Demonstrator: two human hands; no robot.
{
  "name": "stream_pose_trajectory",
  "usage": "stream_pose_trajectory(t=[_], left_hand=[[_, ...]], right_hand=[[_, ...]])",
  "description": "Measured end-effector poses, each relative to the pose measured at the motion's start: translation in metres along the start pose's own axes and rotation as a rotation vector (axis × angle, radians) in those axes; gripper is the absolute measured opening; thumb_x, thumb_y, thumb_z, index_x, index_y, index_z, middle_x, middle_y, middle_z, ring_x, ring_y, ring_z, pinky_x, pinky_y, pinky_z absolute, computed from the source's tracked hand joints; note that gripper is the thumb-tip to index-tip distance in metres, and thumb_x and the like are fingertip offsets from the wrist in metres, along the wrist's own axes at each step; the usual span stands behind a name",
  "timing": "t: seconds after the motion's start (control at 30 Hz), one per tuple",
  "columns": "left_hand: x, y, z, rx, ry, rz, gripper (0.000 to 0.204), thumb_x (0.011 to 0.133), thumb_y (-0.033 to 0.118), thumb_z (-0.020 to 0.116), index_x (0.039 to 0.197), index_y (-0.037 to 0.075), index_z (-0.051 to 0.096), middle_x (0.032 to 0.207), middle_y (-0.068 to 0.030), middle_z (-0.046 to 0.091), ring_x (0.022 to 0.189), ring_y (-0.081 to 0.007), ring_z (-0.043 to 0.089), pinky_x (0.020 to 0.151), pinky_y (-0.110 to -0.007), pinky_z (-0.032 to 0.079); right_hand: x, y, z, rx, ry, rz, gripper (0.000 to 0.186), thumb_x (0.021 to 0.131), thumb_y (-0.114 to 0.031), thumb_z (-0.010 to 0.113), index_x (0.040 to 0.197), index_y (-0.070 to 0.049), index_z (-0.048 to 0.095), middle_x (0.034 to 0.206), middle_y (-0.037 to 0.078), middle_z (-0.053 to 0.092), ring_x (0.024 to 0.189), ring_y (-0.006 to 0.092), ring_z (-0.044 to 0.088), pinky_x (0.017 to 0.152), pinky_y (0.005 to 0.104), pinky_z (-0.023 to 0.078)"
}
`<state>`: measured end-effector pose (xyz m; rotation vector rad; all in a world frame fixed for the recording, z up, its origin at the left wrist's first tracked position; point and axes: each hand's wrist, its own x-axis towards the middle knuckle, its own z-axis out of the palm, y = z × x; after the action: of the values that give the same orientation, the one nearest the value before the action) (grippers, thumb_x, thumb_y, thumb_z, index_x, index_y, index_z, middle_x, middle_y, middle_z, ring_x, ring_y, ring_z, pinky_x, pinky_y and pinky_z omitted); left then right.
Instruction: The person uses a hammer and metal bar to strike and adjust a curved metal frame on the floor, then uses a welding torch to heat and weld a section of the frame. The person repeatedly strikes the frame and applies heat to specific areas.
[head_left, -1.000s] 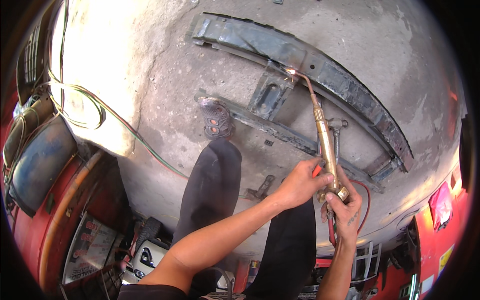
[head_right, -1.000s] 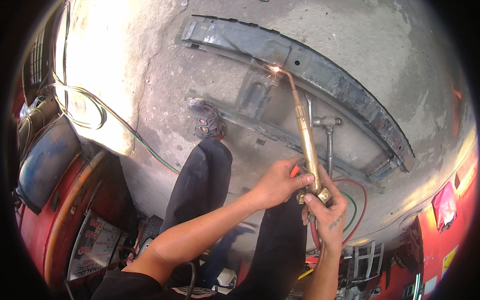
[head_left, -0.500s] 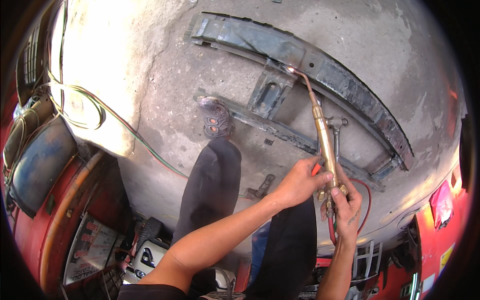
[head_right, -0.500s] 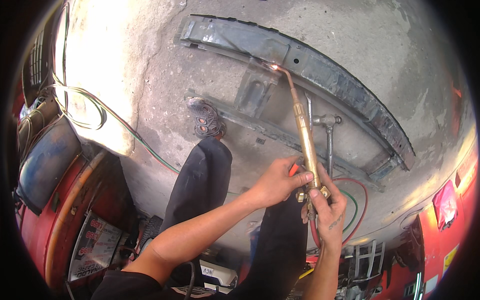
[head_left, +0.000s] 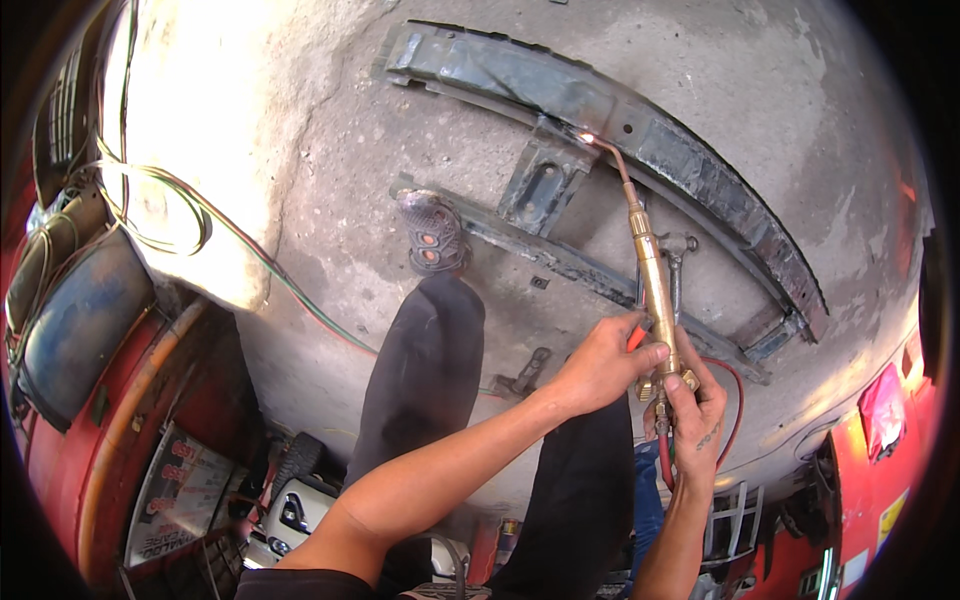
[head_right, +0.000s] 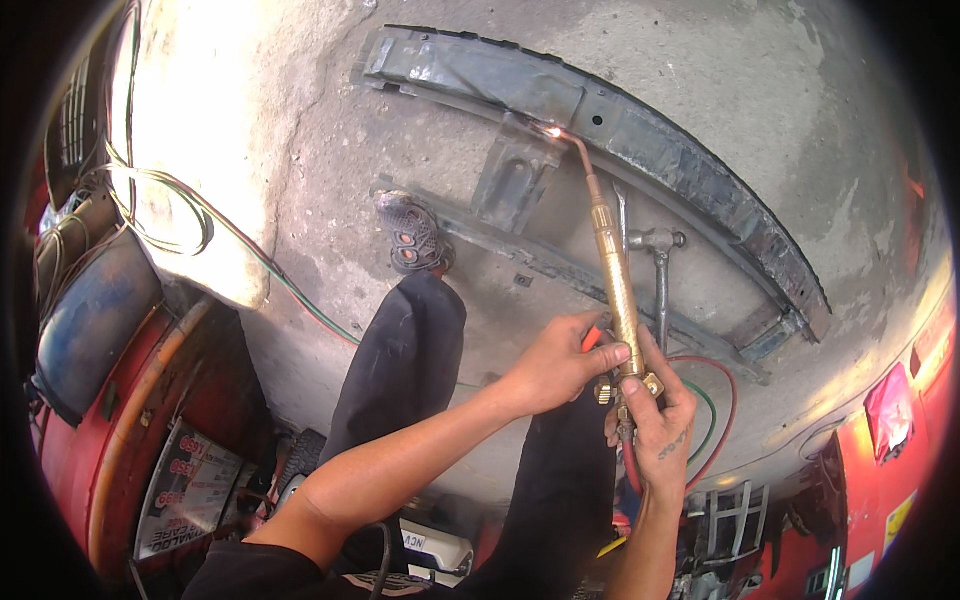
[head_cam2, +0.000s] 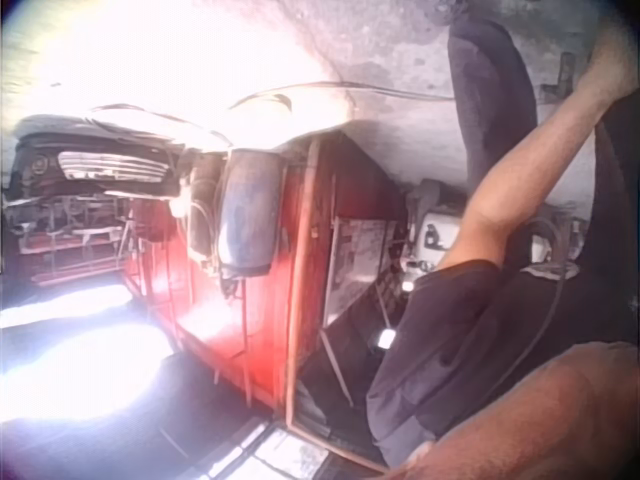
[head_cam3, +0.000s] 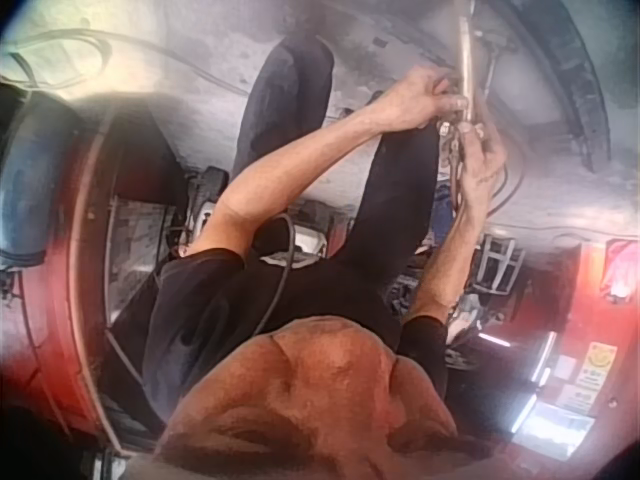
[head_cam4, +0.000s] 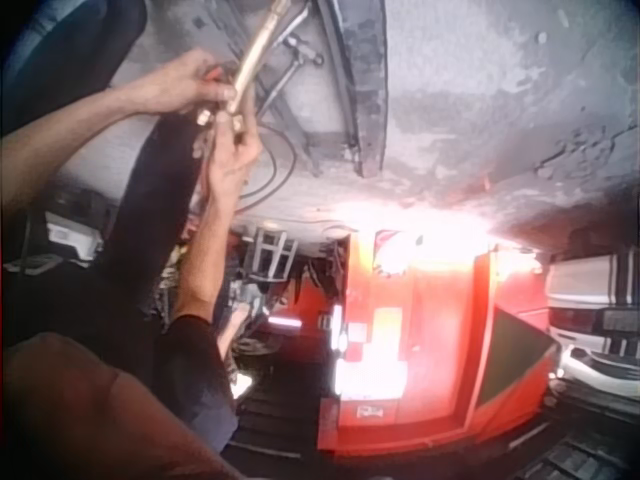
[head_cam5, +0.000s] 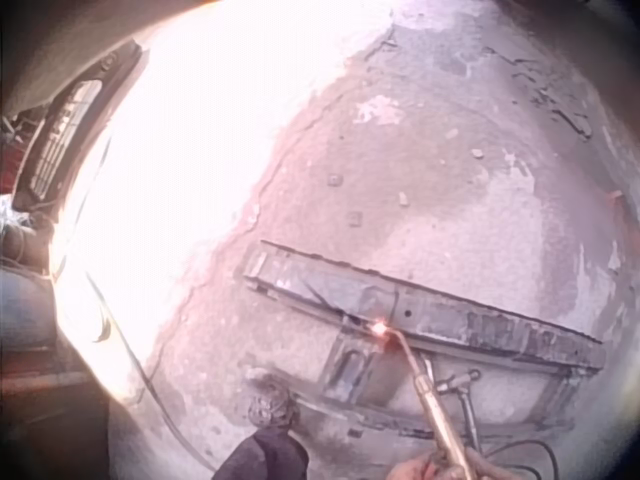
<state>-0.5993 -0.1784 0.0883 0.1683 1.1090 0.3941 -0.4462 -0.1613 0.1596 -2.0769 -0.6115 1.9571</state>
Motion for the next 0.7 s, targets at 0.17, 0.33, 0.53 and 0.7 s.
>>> stream_pose_trajectory(t=[0.17, 0.33, 0.53, 0.7], left_hand=[[-0.001, -0.0005, -0.0003, 0.022, 0.013, 0.027, 0.036, 0.1, 0.023, 0.068, 0.124, -0.003, 0.06, 0.074, -0.0003, 0.058, 0.054, -0.0072, 0.048, 0.047, -0.027, 0.04], [-0.0014, 0.0022, -0.0008, 0.01, -0.001, 0.0, 0.038, 0.1, 0.023, 0.067, 0.127, -0.003, 0.06, 0.074, -0.0002, 0.058, 0.054, -0.0071, 0.048, 0.047, -0.027, 0.04], [-0.0003, -0.0005, -0.0002, 0.02, -0.002, 0.025, 0.039, 0.101, 0.024, 0.067, 0.127, -0.004, 0.06, 0.074, -0.0001, 0.058, 0.054, -0.0069, 0.049, 0.047, -0.026, 0.04], [0.0001, -0.002, 0.0006, 0.018, -0.002, 0.032, 0.038, 0.101, 0.023, 0.067, 0.127, -0.004, 0.06, 0.074, 0.0001, 0.059, 0.055, -0.0068, 0.049, 0.047, -0.026, 0.041]], right_hand=[[-0.0012, -0.0007, 0.0019, 0.006, 0.006, 0.01, 0.051, 0.096, -0.01, 0.06, 0.145, 0.004, 0.052, 0.079, 0.009, 0.065, 0.051, 0.0111, 0.058, 0.044, 0.0247, 0.046], [0.0, 0.0017, 0.0, -0.009, -0.009, -0.017, 0.053, 0.096, -0.013, 0.061, 0.146, 0.004, 0.051, 0.079, 0.009, 0.065, 0.052, 0.0115, 0.058, 0.044, 0.0251, 0.047], [-0.0001, -0.0012, 0.0001, -0.024, -0.024, -0.012, 0.054, 0.096, -0.013, 0.06, 0.146, 0.005, 0.051, 0.08, 0.009, 0.065, 0.052, 0.0119, 0.058, 0.045, 0.0255, 0.047], [-0.0002, -0.0026, -0.0005, -0.028, -0.026, -0.011, 0.054, 0.095, -0.013, 0.06, 0.146, 0.005, 0.051, 0.081, 0.009, 0.065, 0.052, 0.0118, 0.058, 0.045, 0.0255, 0.047]])
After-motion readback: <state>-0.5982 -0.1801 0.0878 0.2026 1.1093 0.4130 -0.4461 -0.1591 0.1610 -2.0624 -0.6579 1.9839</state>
